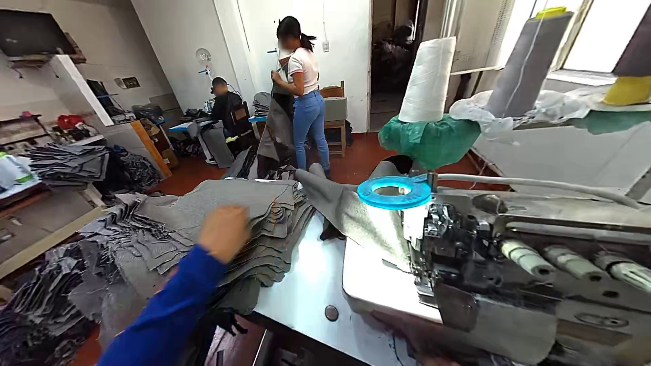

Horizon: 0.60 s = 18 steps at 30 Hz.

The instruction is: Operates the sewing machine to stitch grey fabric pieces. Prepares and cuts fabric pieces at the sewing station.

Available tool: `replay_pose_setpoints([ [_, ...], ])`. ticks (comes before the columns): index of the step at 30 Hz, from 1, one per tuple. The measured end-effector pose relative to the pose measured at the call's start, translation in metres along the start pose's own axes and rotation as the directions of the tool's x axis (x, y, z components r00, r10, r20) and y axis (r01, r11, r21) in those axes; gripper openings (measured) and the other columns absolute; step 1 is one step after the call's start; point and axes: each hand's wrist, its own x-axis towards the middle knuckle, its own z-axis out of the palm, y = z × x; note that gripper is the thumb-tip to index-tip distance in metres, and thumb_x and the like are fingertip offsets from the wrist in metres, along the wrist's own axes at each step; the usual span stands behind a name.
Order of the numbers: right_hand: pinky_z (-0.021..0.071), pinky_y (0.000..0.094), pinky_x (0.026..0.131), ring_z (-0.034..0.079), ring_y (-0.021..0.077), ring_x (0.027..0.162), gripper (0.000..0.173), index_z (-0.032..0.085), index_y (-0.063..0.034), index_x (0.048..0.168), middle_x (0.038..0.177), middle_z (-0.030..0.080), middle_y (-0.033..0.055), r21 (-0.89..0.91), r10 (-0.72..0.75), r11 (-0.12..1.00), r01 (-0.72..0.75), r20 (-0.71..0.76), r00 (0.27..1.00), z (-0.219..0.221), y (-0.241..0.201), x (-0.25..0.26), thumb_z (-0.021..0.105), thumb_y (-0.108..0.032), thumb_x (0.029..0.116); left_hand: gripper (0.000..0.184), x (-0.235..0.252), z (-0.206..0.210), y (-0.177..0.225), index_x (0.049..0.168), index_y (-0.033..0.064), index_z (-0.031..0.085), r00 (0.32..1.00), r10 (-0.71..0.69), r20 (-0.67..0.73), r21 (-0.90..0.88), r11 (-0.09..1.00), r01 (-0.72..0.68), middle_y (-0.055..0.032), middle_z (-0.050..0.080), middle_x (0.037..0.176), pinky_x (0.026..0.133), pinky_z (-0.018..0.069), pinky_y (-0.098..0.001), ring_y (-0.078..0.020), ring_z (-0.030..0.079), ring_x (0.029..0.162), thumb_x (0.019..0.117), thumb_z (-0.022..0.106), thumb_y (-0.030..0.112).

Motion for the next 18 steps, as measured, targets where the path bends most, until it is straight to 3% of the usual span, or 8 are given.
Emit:
replay_pose_setpoints([
  [3,0.0550,0.0424,0.065,0.071,0.0331,0.068,0.030,0.071,0.0016,0.078,0.071,0.070,0.0164,0.009,0.001,1.000,-0.001,0.003,1.000,0.001,-0.001,-0.002,0.052,-0.014,0.0959,0.027,-0.033,-0.006,-0.067,0.106,0.0021,0.075,0.998,-0.056,-0.017,-0.010,0.998,0.056,-0.0205,0.072,0.104,0.094,0.0505,-0.0622,-0.0403,0.068,0.104,0.0985,0.068,0.027],
  [6,0.0551,0.0427,0.065,0.071,0.0330,0.068,0.030,0.071,0.0016,0.080,0.072,0.070,0.0168,0.030,-0.022,0.999,0.021,0.035,0.999,0.001,0.003,-0.005,0.052,-0.014,0.0967,0.024,-0.027,-0.015,-0.068,0.099,-0.0008,0.075,0.998,0.004,0.063,0.032,0.999,-0.006,-0.0221,0.072,0.097,0.092,0.0499,-0.0637,-0.0420,0.068,0.101,0.0995,0.065,0.021],
  [8,0.0561,0.0438,0.069,0.072,0.0343,0.071,0.027,0.073,0.0028,0.082,0.076,0.072,0.0179,0.095,-0.024,0.995,0.018,0.067,0.997,0.000,0.008,-0.009,0.054,-0.012,0.0948,0.023,-0.013,-0.030,-0.068,0.093,-0.0032,0.073,0.999,0.018,0.044,0.013,1.000,-0.018,-0.0235,0.070,0.091,0.087,0.0502,-0.0643,-0.0425,0.067,0.095,0.0970,0.068,0.019],
  [10,0.0567,0.0494,0.083,0.073,0.0415,0.086,0.022,0.075,0.0056,0.091,0.091,0.075,0.0226,0.263,0.031,0.963,-0.061,0.115,0.993,-0.007,0.013,-0.017,0.058,-0.009,0.0924,0.023,-0.007,-0.048,-0.071,0.092,-0.0051,0.072,0.997,-0.019,-0.076,-0.048,0.999,0.015,-0.0264,0.069,0.091,0.086,0.0497,-0.0679,-0.0460,0.067,0.094,0.0957,0.070,0.017],
  [12,0.0488,0.0539,0.101,0.066,0.0502,0.108,0.027,0.072,0.0102,0.102,0.109,0.071,0.0301,0.480,0.097,0.861,-0.169,0.171,0.981,-0.022,0.011,-0.024,0.059,-0.012,0.0942,0.021,-0.015,-0.058,-0.063,0.089,-0.0042,0.071,0.983,-0.033,-0.178,-0.104,0.994,0.014,-0.0252,0.068,0.087,0.081,0.0495,-0.0690,-0.0458,0.066,0.089,0.0947,0.071,0.016],
  [13,0.0463,0.0543,0.105,0.063,0.0510,0.113,0.033,0.070,0.0114,0.105,0.113,0.069,0.0318,0.556,0.107,0.806,-0.201,0.197,0.975,-0.032,0.005,-0.026,0.059,-0.018,0.0968,0.019,-0.025,-0.057,-0.051,0.089,-0.0029,0.071,0.983,-0.020,-0.182,-0.122,0.993,-0.003,-0.0237,0.068,0.085,0.080,0.0503,-0.0681,-0.0442,0.067,0.087,0.0938,0.072,0.016],
  [15,0.0468,0.0517,0.104,0.065,0.0457,0.112,0.038,0.069,0.0118,0.106,0.112,0.070,0.0306,0.699,0.076,0.671,-0.247,0.267,0.961,-0.049,-0.015,-0.024,0.060,-0.024,0.0987,0.015,-0.049,-0.048,-0.020,0.087,0.0011,0.072,0.992,0.033,-0.121,-0.144,0.988,-0.050,-0.0183,0.068,0.081,0.076,0.0523,-0.0633,-0.0385,0.067,0.082,0.0917,0.074,0.015],
  [18,0.0510,0.0502,0.099,0.068,0.0402,0.107,0.037,0.069,0.0132,0.109,0.110,0.071,0.0286,0.819,-0.111,0.441,-0.368,0.456,0.883,-0.061,-0.041,-0.011,0.062,-0.020,0.0965,0.016,-0.077,-0.036,0.016,0.078,0.0063,0.069,0.987,0.101,-0.126,-0.172,0.977,-0.122,-0.0096,0.064,0.071,0.065,0.0510,-0.0537,-0.0283,0.064,0.071,0.0899,0.075,0.015],
])
